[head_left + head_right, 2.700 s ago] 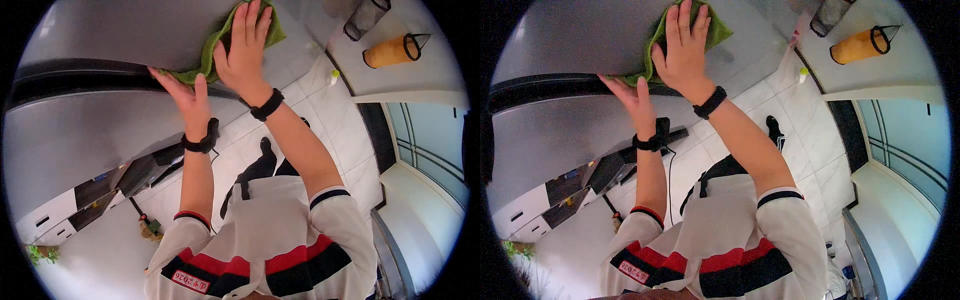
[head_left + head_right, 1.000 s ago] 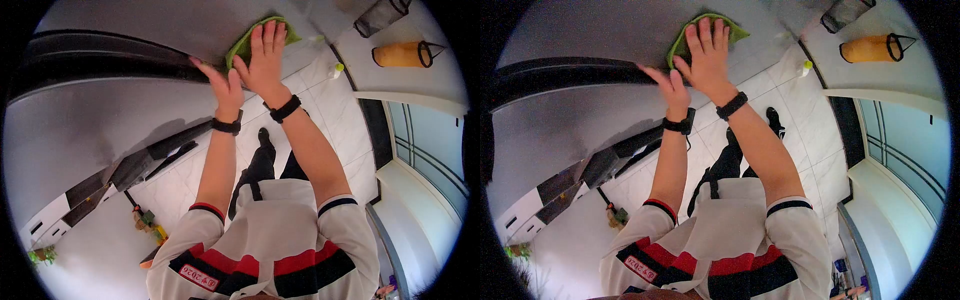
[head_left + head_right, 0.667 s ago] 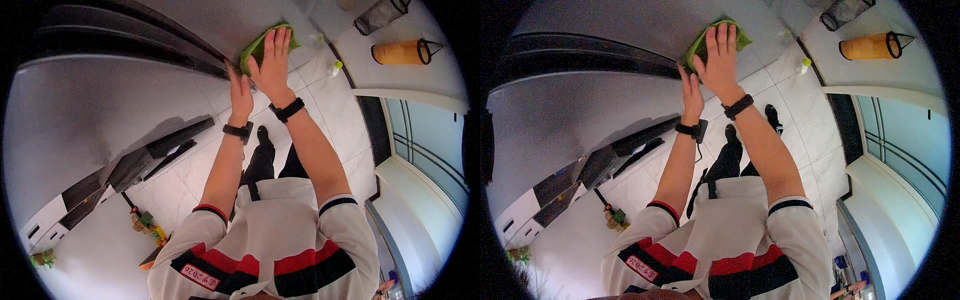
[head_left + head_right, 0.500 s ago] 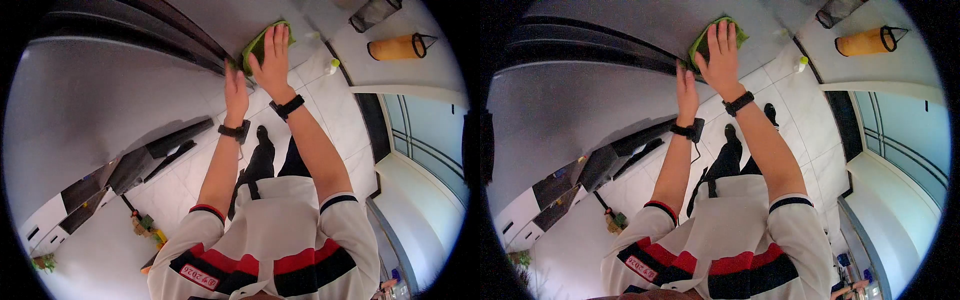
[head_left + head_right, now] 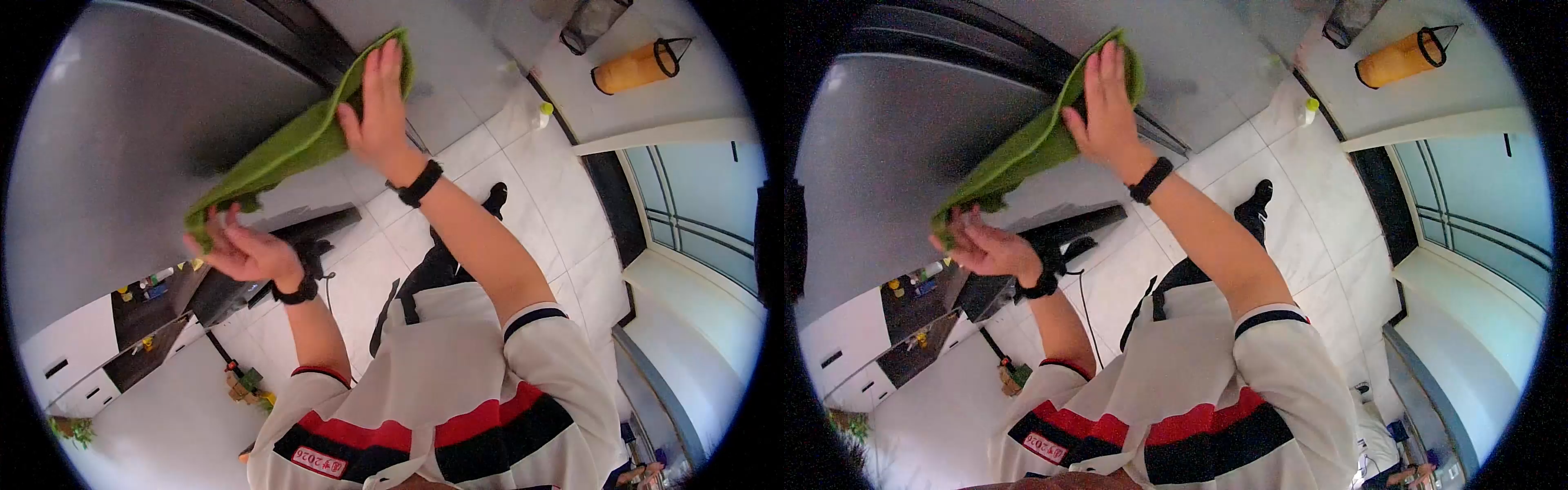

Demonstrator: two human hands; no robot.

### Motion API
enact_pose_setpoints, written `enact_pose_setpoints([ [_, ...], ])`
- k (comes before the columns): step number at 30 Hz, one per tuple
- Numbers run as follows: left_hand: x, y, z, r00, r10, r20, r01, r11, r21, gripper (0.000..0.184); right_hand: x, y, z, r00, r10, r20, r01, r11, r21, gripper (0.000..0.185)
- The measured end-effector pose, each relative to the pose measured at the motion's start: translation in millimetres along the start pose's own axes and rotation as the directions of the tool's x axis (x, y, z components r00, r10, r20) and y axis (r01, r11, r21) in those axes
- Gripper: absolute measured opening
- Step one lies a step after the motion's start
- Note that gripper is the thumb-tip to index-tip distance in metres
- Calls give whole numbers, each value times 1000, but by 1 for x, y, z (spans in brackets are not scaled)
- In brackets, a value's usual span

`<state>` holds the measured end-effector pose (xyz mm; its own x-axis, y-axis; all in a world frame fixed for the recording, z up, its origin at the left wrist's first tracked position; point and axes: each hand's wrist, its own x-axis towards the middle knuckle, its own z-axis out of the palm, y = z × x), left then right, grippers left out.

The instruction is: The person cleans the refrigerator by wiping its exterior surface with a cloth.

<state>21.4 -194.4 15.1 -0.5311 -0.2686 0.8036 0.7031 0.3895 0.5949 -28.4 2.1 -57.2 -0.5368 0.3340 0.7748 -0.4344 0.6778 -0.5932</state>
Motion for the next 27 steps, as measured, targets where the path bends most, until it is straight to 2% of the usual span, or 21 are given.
enact_pose_setpoints([
  [2,17,4,-11,999,33,-39,-31,998,54,51,-7,-17,6,999,2,40,-2,1000,7,78],
  [5,30,2,-22,999,21,-41,-16,994,112,51,-29,-19,26,988,57,142,-91,966,244,75],
  [9,25,-10,-30,999,-31,34,25,987,161,51,-44,-10,31,968,194,160,-223,957,187,67],
  [12,19,-12,-28,992,-47,120,27,987,161,51,-51,-2,26,961,227,160,-252,954,161,63],
  [15,16,-18,-26,981,-42,188,8,984,176,51,-57,-6,16,911,361,200,-388,913,121,61],
  [18,16,-13,-22,976,-51,212,13,984,176,51,-50,-9,8,893,381,239,-420,896,145,60],
  [21,22,-7,-19,978,-57,201,23,985,169,52,-30,-20,16,949,272,157,-303,925,230,61],
  [24,27,0,-16,981,-71,181,41,985,165,52,-15,-30,19,932,328,157,-361,881,304,65],
  [27,28,3,-10,983,-65,172,27,976,216,52,-21,-25,17,939,292,185,-337,888,312,72],
])
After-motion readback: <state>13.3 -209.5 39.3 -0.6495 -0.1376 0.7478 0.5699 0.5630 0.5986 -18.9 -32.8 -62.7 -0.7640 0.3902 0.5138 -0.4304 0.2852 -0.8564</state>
